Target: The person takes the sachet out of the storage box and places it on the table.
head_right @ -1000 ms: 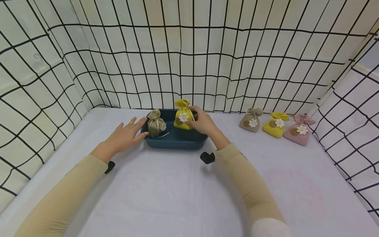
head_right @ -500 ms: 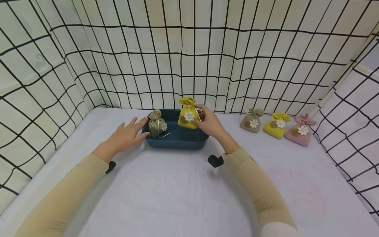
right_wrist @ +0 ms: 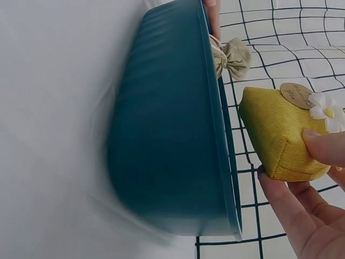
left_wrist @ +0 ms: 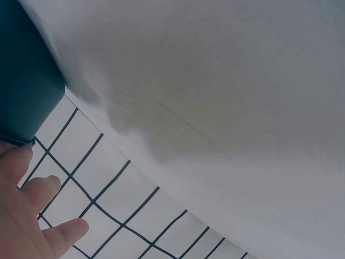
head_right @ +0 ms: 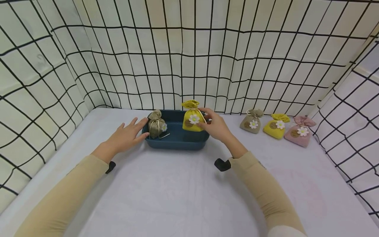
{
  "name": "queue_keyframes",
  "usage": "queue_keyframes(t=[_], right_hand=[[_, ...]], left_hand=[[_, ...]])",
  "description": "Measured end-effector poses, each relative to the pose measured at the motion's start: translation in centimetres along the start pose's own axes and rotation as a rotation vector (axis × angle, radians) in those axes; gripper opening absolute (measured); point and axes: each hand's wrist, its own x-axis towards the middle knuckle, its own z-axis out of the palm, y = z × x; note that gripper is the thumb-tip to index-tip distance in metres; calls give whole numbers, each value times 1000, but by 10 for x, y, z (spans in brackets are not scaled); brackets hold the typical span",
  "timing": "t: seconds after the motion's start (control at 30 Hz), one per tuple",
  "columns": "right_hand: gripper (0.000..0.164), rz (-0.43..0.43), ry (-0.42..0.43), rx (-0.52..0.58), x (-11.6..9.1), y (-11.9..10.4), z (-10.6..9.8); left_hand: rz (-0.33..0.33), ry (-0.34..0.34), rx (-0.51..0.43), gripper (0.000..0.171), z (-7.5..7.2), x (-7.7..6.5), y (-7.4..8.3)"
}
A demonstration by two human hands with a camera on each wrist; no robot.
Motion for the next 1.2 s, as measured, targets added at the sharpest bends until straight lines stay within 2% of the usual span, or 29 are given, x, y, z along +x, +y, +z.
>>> queue_keyframes(t=[0.67, 1.2], right_hand=[[66, 56, 44, 54, -19, 20, -21], [66, 50, 65, 75, -42, 29, -47]], left_hand=[[-5, -5, -12, 74, 0, -1, 1], [-12, -6, -10, 74, 0, -1, 2]])
